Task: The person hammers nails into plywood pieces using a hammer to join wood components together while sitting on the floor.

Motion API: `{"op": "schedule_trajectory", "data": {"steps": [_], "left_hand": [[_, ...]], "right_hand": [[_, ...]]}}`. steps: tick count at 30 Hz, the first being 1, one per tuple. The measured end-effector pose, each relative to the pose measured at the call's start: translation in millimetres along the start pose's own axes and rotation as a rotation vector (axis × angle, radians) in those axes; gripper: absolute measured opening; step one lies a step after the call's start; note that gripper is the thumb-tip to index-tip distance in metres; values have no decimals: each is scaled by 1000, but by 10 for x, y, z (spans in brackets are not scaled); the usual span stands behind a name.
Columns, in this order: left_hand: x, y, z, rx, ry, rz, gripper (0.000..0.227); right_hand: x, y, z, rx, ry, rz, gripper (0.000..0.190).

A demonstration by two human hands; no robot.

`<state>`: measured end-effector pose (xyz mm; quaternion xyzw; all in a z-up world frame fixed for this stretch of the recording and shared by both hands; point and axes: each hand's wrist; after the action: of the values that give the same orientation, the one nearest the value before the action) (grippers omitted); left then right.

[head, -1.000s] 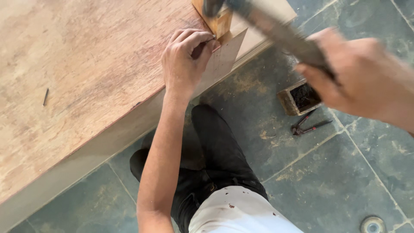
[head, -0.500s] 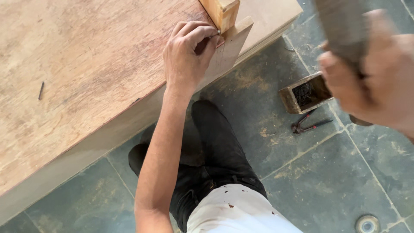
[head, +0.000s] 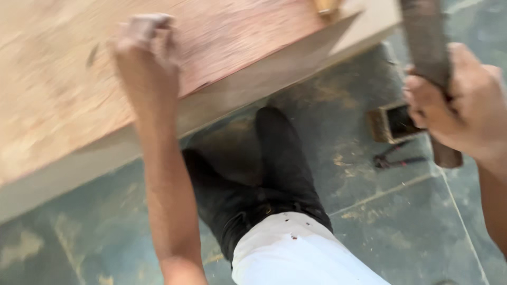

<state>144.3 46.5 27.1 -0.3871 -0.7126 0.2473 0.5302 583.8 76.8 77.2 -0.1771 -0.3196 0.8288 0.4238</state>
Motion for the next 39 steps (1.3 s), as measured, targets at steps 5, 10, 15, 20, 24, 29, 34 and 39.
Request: {"op": "schedule_trajectory", "data": {"steps": [5,10,15,20,24,29,34,39], "left_hand": [[-298,-518,1099,116,-283,63,12],[-71,-261,1318,187,-531,263,5],[36,-285,1246,404,-297,451,8],[-73,-137,659,-574,-341,212,15],[-206,43,297,-702,-40,126,8],[-311,177,691,137,68,171,8],[-368,53,1031,251,-102,321,13],[-415,80,435,-298,-196,141,14]], "right_hand": [[142,243,204,131,6,16,14],[106,392,334,93,51,23,12],[45,508,433,124,19,28,16],[51,543,453,181,-1,2,17],[66,575,446,159,33,1,20],[16,546,407,152,30,20,21],[16,552,402,172,25,29,22],[76,616,422,213,49,16,22]]}}
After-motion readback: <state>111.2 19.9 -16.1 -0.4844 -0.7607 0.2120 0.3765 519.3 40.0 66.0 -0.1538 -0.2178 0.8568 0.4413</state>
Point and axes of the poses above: each hand's wrist, its own x-axis towards the middle knuckle, its own y-axis out of the palm, z = x × y, and after that the axes turned 7 degrees about z, right-handed
